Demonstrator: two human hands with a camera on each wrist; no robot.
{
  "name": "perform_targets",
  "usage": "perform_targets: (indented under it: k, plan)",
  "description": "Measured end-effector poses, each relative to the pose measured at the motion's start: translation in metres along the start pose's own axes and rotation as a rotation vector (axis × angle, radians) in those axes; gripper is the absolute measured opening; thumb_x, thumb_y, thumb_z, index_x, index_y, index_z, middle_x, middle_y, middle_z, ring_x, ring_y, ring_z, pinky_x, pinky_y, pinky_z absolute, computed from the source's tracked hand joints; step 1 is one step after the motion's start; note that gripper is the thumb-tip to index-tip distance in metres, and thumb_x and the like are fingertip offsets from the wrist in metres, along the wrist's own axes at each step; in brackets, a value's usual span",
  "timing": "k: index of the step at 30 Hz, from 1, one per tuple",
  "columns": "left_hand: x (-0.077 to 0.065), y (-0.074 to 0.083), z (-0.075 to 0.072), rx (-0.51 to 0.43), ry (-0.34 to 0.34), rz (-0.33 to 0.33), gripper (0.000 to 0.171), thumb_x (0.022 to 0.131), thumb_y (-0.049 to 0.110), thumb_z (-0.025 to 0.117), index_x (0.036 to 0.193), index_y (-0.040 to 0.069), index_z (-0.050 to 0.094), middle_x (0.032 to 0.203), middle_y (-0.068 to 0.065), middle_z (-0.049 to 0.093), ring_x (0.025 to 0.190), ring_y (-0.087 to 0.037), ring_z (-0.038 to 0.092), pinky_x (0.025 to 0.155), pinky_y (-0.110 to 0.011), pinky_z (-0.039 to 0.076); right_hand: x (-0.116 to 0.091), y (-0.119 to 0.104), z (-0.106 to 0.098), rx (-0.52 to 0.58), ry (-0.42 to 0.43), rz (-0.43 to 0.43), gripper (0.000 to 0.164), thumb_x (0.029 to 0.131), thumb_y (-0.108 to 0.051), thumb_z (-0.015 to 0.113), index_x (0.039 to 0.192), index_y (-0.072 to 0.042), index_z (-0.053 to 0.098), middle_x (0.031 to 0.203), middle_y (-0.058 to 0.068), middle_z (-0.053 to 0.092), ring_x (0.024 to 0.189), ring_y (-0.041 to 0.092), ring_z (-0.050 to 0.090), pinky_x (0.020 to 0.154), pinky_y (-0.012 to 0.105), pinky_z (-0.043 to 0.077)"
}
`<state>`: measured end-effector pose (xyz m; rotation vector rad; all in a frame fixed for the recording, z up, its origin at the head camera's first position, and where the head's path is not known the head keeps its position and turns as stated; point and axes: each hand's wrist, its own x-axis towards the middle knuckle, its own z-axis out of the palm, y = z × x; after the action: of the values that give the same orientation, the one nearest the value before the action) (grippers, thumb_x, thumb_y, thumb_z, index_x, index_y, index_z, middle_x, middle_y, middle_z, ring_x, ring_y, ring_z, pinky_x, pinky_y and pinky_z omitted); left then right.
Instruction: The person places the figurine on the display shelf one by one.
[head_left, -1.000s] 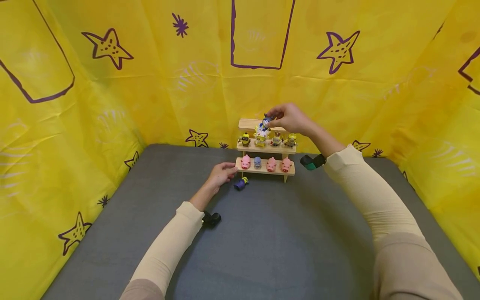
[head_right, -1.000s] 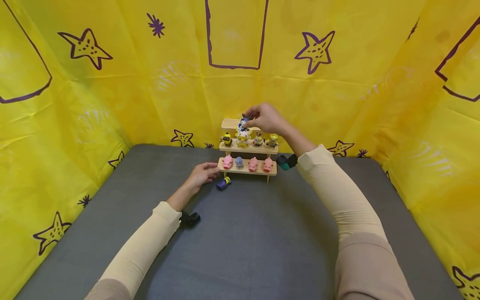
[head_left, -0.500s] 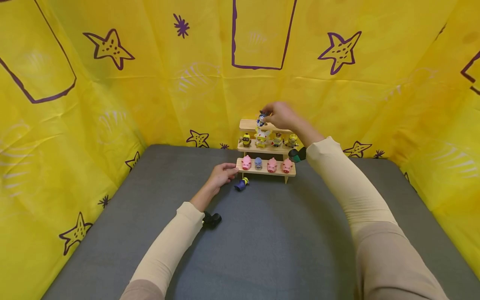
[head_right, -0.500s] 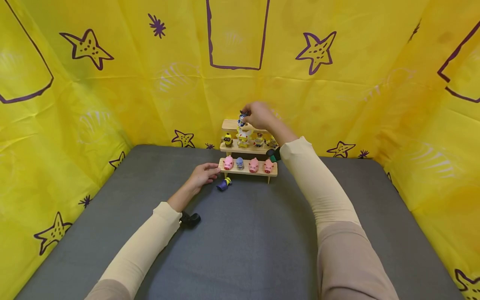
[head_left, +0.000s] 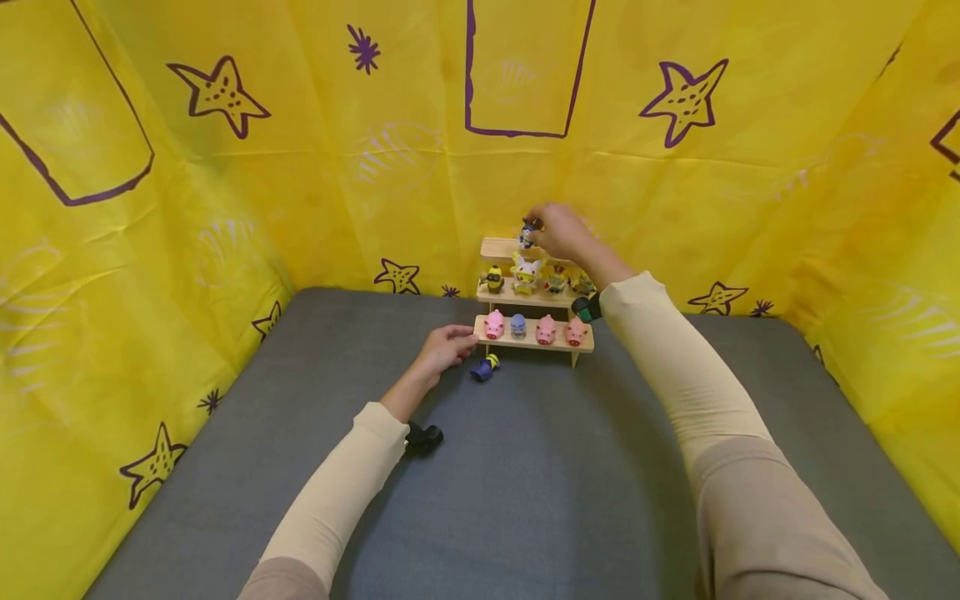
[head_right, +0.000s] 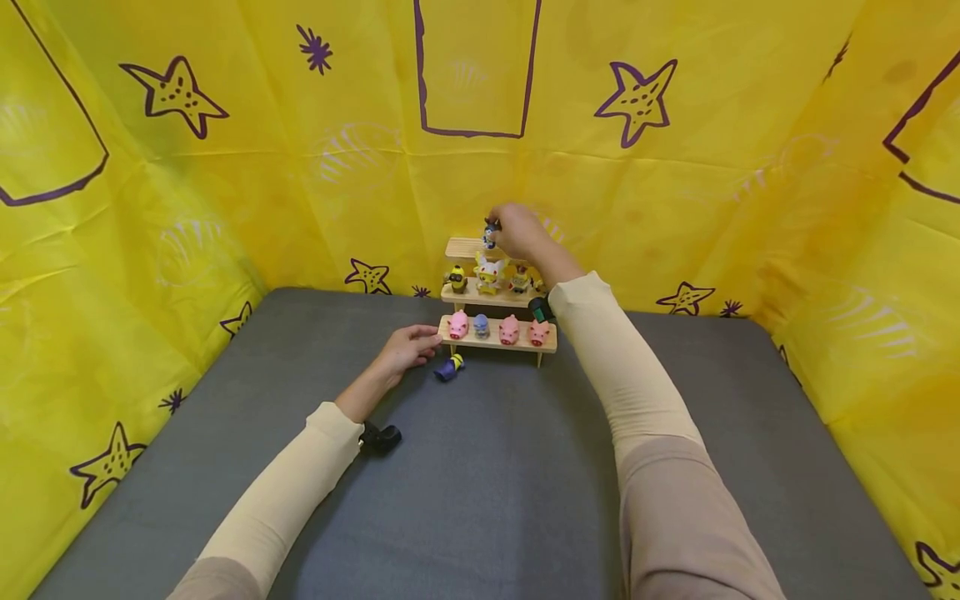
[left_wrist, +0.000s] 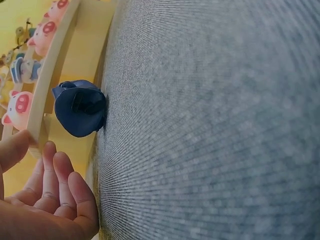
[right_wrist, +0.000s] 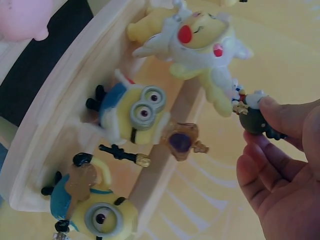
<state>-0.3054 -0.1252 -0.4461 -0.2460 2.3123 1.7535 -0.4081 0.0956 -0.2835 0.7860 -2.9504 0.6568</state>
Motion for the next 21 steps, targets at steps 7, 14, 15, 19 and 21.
perform_targets:
  k: [7, 14, 15, 19, 21]
  plan:
    - [0.0, 0.0, 0.0, 0.004, -0.006, -0.007, 0.038, 0.095, 0.028, 0.064, 0.128, 0.009, 0.061, 0.116, -0.011, 0.067, 0.094, -0.017, 0.06, 0.073, -0.025, 0.048, 0.001, 0.005, 0.006, -0.049, -0.016, 0.019, 0.038, 0.098, -0.011, 0.055, 0.132, 0.005, 0.054, 0.13, 0.024, 0.058, 0.118, 0.037, 0.054, 0.104, 0.047, 0.041]
    - [0.0, 0.0, 0.0, 0.01, -0.003, -0.006, 0.038, 0.095, 0.028, 0.064, 0.127, 0.009, 0.061, 0.114, -0.011, 0.068, 0.093, -0.017, 0.06, 0.073, -0.024, 0.047, 0.006, 0.003, 0.011, -0.039, -0.02, 0.04, 0.037, 0.099, -0.01, 0.052, 0.133, 0.003, 0.05, 0.132, 0.023, 0.056, 0.119, 0.036, 0.052, 0.103, 0.047, 0.041]
    - [0.0, 0.0, 0.0, 0.009, -0.003, -0.006, 0.038, 0.095, 0.028, 0.064, 0.128, 0.008, 0.061, 0.114, -0.011, 0.067, 0.093, -0.017, 0.06, 0.073, -0.025, 0.047, 0.006, 0.003, 0.012, -0.037, -0.018, 0.032, 0.035, 0.098, -0.009, 0.051, 0.131, 0.003, 0.051, 0.13, 0.022, 0.057, 0.119, 0.036, 0.052, 0.103, 0.047, 0.041]
    - [-0.001, 0.0, -0.001, 0.004, -0.006, -0.006, 0.038, 0.095, 0.028, 0.064, 0.128, 0.009, 0.061, 0.115, -0.012, 0.067, 0.095, -0.018, 0.06, 0.074, -0.025, 0.048, 0.007, 0.001, 0.012, -0.034, -0.016, 0.01, 0.033, 0.097, -0.005, 0.051, 0.129, 0.002, 0.055, 0.127, 0.022, 0.059, 0.119, 0.035, 0.053, 0.103, 0.047, 0.041]
    - [-0.001, 0.0, -0.001, 0.003, -0.007, -0.005, 0.038, 0.095, 0.028, 0.064, 0.128, 0.009, 0.061, 0.115, -0.012, 0.067, 0.095, -0.019, 0.061, 0.075, -0.026, 0.048, 0.007, 0.0, 0.013, -0.038, -0.014, 0.004, 0.034, 0.097, -0.004, 0.051, 0.13, 0.001, 0.056, 0.128, 0.022, 0.059, 0.12, 0.036, 0.052, 0.104, 0.048, 0.041]
